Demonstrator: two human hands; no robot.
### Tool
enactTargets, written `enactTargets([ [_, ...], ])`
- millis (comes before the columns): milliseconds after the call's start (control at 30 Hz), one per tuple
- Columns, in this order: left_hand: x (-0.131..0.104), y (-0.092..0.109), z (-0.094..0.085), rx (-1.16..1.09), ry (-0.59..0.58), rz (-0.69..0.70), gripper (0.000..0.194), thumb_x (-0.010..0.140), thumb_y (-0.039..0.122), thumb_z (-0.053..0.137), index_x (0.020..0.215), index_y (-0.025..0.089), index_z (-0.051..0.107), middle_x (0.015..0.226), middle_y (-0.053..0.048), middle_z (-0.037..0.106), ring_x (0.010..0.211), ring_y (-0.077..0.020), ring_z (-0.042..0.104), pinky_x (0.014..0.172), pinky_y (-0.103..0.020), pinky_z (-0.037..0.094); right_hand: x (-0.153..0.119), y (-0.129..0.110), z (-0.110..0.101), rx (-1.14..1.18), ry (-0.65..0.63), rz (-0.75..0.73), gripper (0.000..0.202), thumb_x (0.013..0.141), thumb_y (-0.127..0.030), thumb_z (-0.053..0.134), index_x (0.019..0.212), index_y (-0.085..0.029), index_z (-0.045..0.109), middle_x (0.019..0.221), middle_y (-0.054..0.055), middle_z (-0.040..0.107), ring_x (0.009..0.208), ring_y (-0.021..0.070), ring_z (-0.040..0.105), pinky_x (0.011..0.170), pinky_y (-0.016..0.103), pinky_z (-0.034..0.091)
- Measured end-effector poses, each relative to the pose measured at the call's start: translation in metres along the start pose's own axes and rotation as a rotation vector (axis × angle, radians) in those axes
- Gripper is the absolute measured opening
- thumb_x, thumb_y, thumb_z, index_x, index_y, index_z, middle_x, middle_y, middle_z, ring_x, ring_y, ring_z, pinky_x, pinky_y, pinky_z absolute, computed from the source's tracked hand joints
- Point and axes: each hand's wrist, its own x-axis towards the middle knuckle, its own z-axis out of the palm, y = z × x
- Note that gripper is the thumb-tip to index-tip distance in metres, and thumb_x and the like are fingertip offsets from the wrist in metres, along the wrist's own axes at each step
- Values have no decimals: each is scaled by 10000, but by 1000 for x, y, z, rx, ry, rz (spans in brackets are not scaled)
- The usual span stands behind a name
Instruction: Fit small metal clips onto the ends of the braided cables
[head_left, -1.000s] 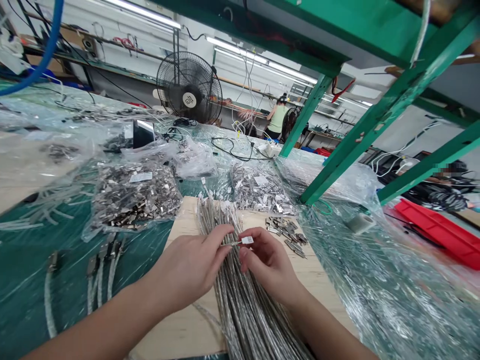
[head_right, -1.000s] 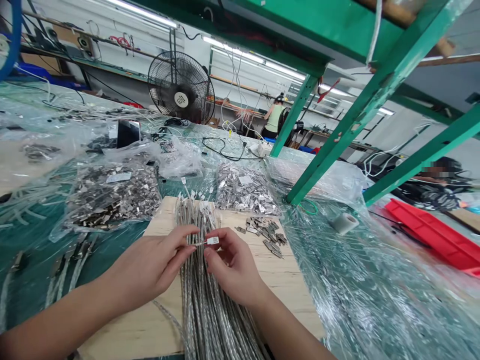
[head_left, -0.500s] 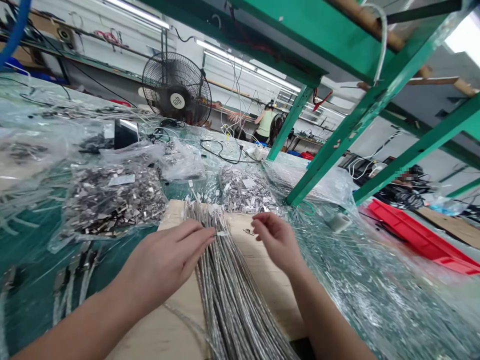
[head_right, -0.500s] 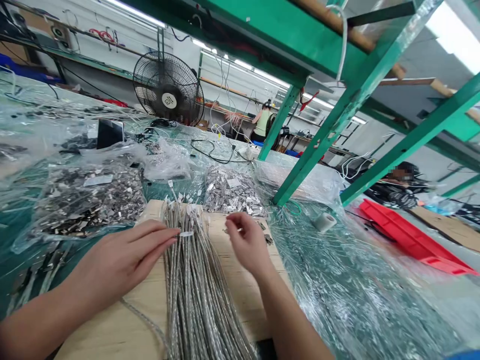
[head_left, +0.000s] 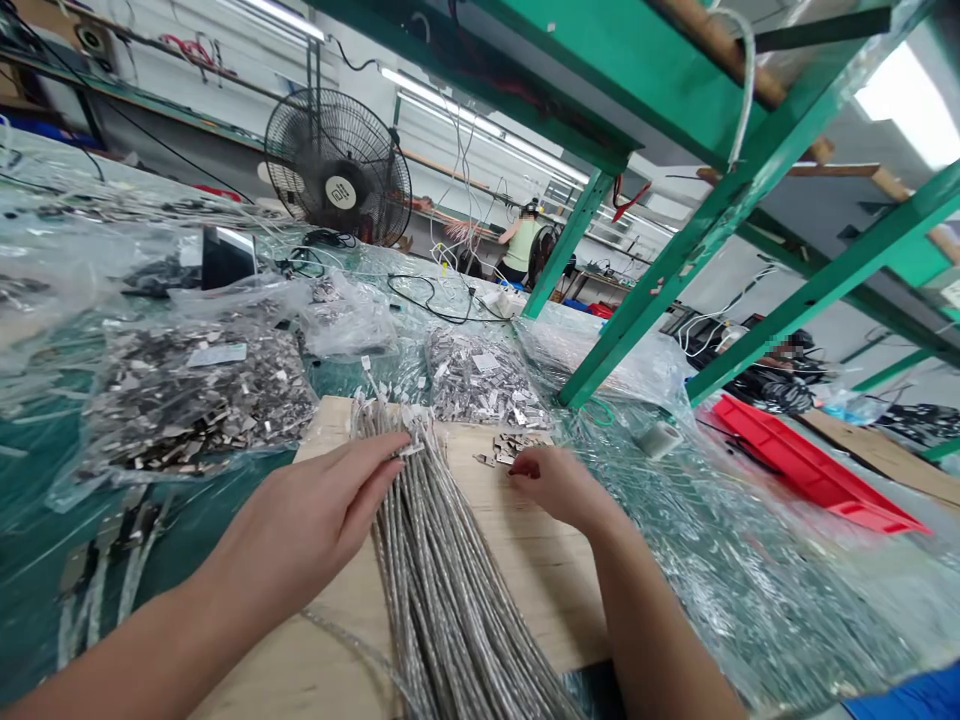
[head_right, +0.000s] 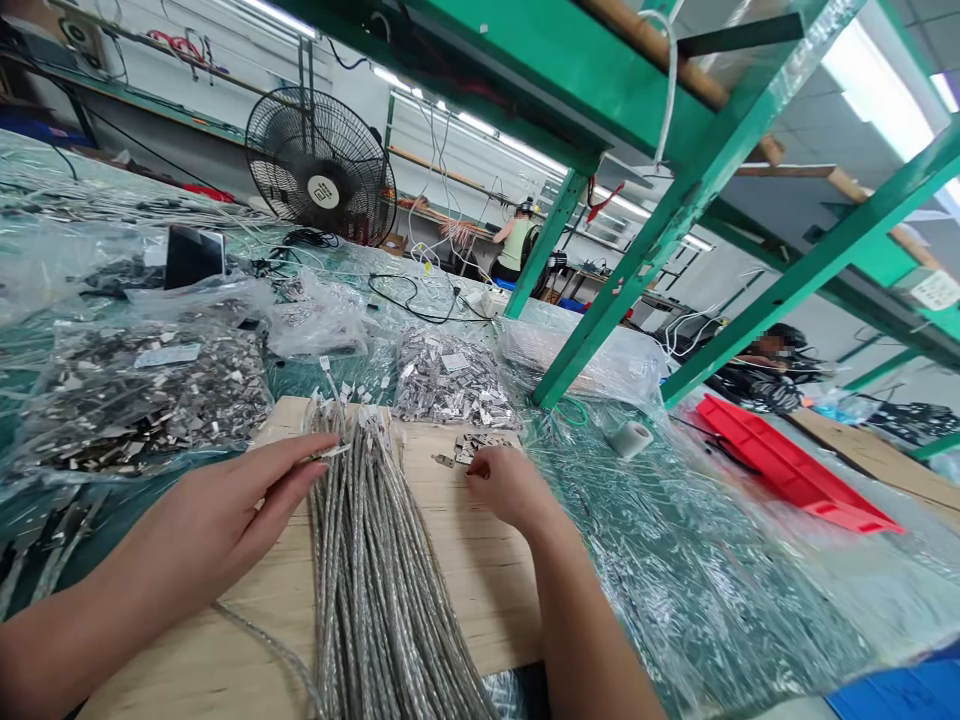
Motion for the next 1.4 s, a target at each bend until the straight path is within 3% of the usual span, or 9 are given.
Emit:
enactTargets([
  [100,-1,-2,3,-23,16,50,282,977,376,397,1204,274,531,1122,-21,693,882,-223,695,694,-308,515,3,-12,10,-40,34,-32,114,785,-151,559,814,-178,666,767,44,687,688,164,590,564,237,328],
  [367,-2,9,-2,-23,-32,252,266,995,289,363,1113,202,585,967,-54,681,819,-183,662,658,-277,507,1,-26,24,-126,103,-40,88,775,-119,547,819,-168,606,797,75,654,698,189,547,567,261,254],
  [533,-3,11,1,-59,-25,288,224,979,309,431,1103,207,587,799,-13,658,680,-154,632,596,-255,461,1,-26,26,-79,110,-45,129,763,-88,548,845,-164,613,815,80,652,713,194,551,588,261,265],
  [733,-6,15,-4,-249,-29,329,166,955,240,489,1095,221,577,861,-6,664,748,-142,618,659,-241,430,-2,-31,22,95,117,-61,249,749,-75,495,934,-160,638,753,49,626,687,180,553,596,260,328],
  [833,-4,26,-7,-400,-214,186,189,977,268,423,916,219,596,710,35,594,648,-110,564,602,-218,381,-10,-47,23,421,83,-108,271,801,-127,445,988,-187,631,726,7,614,659,147,578,618,247,421],
  [933,-2,36,-6,-446,-402,-35,380,989,354,352,668,195,479,579,47,448,547,-101,465,518,-219,302,-22,-66,28,1134,29,-90,134,788,-174,565,898,-180,640,676,-8,610,644,141,602,675,279,490],
  [1000,-2,37,0,-479,-434,-133,416,982,409,337,635,193,414,568,47,404,535,-107,423,503,-226,271,-30,-76,32,1389,-3,-82,98,779,-222,662,868,-182,667,700,-2,633,672,145,629,684,278,509],
  [1167,-4,31,16,-596,-379,-253,425,973,459,323,654,197,426,593,47,347,565,-119,371,530,-240,254,-39,-87,36,1513,-60,-120,135,801,-286,709,878,-175,697,832,47,705,749,157,660,671,269,559],
  [1400,-1,29,19,-750,-369,-352,426,943,496,373,683,185,506,635,42,332,623,-125,342,563,-245,248,-40,-87,38,1505,-27,-102,175,813,-317,710,907,-171,696,868,51,725,703,141,678,662,260,582],
])
